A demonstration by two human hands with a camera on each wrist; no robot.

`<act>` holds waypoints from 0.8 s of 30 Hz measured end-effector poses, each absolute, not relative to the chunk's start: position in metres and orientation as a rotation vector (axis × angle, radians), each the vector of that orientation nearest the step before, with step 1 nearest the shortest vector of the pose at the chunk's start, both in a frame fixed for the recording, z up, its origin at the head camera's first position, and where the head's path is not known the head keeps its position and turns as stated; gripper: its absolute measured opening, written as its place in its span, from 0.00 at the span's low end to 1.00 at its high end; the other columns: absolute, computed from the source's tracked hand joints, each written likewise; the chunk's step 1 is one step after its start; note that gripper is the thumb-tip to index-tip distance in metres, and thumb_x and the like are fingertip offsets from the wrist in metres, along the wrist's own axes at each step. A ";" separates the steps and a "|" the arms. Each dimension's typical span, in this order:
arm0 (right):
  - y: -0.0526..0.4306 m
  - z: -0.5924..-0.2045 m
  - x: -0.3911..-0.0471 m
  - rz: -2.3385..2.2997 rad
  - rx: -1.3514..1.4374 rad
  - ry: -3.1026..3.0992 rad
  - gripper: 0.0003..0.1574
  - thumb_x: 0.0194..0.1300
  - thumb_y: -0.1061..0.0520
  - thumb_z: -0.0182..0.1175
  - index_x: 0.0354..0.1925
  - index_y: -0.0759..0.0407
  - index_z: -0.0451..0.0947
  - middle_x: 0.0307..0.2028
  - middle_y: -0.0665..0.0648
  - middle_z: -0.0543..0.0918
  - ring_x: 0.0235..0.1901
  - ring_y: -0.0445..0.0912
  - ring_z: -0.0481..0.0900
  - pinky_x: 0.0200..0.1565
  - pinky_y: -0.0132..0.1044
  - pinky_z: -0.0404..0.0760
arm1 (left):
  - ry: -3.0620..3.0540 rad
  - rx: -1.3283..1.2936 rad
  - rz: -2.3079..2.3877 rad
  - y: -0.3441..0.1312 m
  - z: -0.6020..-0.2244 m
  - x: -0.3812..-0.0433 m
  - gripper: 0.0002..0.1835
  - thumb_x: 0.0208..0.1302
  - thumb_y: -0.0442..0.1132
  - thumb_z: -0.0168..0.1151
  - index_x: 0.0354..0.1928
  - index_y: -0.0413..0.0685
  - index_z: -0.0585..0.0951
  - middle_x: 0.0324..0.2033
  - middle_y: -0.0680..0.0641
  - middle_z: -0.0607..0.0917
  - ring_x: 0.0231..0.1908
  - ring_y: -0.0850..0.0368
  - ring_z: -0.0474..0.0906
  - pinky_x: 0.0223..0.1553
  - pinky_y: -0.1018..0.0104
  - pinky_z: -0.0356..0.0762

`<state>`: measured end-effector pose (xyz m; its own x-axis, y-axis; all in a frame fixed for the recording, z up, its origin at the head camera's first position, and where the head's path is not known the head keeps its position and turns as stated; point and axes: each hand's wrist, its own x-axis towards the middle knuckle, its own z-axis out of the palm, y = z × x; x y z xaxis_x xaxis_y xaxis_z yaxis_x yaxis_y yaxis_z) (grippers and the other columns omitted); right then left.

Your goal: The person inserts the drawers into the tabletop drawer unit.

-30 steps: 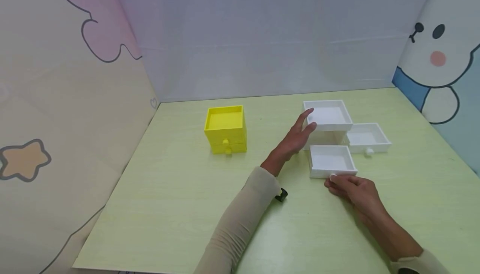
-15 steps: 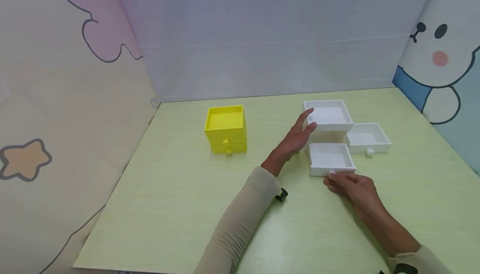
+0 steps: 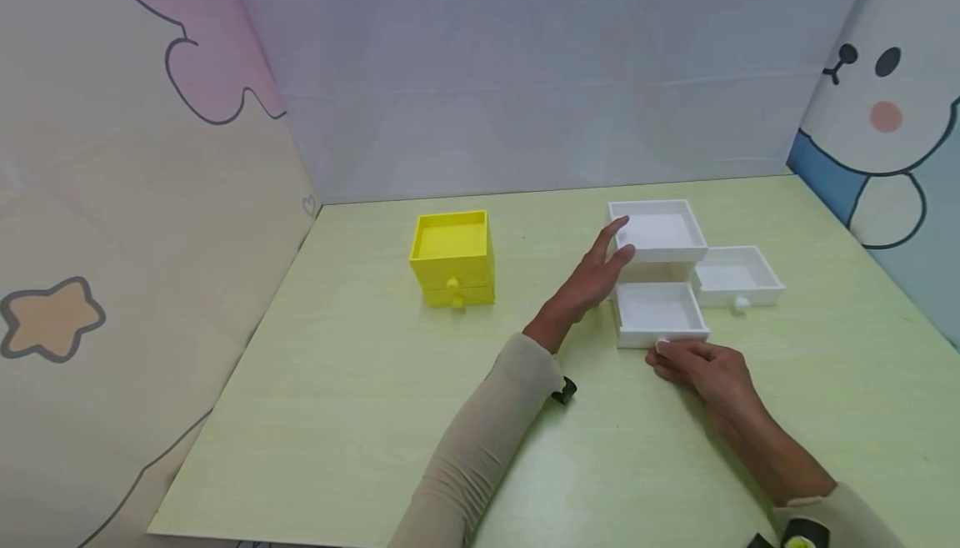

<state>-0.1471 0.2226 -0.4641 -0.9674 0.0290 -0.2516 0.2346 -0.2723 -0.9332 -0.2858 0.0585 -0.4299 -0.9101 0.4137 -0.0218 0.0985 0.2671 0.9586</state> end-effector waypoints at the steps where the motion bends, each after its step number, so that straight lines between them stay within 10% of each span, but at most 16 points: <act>1: 0.222 -0.464 -0.147 -2.385 0.332 1.810 0.06 0.67 0.63 0.65 0.34 0.64 0.87 0.31 0.57 0.89 0.35 0.44 0.88 0.42 0.34 0.83 | 2.275 0.472 1.690 0.059 -0.430 -0.286 0.29 0.76 0.58 0.45 0.76 0.79 0.54 0.76 0.56 0.56 0.73 0.50 0.56 0.67 0.43 0.59; 24: 0.223 -0.464 -0.151 -2.365 0.344 1.864 0.06 0.66 0.61 0.66 0.34 0.63 0.87 0.30 0.56 0.89 0.35 0.43 0.88 0.42 0.34 0.83 | 2.268 0.486 1.699 0.059 -0.432 -0.287 0.28 0.76 0.58 0.45 0.75 0.80 0.55 0.75 0.55 0.58 0.72 0.48 0.58 0.66 0.43 0.60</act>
